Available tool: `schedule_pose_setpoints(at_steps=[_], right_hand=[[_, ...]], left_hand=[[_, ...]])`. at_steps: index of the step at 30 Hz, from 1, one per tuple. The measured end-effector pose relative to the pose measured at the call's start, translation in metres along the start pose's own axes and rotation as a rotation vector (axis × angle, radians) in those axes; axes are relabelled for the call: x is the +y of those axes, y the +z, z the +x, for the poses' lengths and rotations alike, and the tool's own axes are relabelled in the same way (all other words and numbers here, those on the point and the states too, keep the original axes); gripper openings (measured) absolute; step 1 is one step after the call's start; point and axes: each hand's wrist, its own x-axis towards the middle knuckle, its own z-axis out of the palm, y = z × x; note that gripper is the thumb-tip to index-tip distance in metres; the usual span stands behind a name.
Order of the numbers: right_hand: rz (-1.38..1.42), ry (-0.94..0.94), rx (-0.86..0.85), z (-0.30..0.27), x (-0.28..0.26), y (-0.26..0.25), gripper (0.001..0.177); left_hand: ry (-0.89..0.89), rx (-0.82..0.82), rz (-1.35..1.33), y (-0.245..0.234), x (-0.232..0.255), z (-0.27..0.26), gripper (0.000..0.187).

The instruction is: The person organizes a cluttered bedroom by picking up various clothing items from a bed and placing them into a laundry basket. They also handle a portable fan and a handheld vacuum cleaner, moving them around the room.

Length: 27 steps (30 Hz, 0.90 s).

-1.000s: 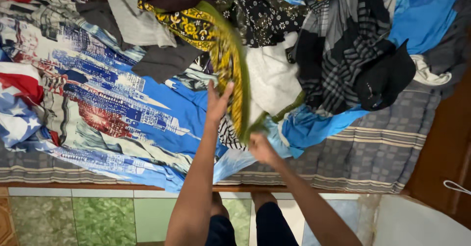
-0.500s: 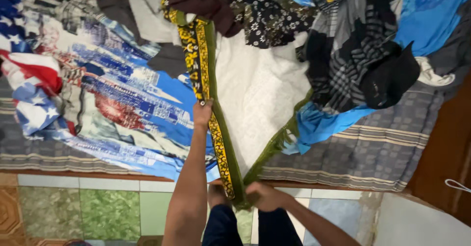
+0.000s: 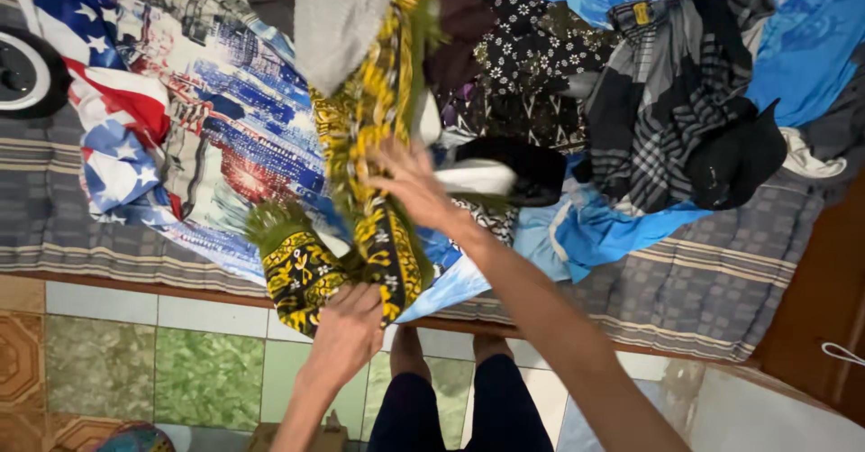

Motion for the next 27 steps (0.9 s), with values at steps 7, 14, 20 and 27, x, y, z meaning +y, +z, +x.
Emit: schedule_pose_setpoints(at_steps=[7, 14, 20, 27], right_hand=[[1.942, 0.781, -0.034, -0.094, -0.093, 0.106, 0.03], [1.326, 0.642, -0.287, -0.178, -0.115, 0.071, 0.045], [1.109, 0.949, -0.434, -0.186, -0.044, 0.041, 0.058], [0.269, 0.808, -0.038, -0.208, 0.035, 0.079, 0.107]], left_hand=[[-0.293, 0.455, -0.453, -0.016, -0.053, -0.035, 0.106], [-0.336, -0.01, -0.325, 0.053, -0.098, -0.03, 0.13], [-0.658, 0.019, -0.36, 0.079, -0.136, -0.046, 0.098], [-0.945, 0.344, -0.252, 0.027, -0.186, -0.096, 0.067]])
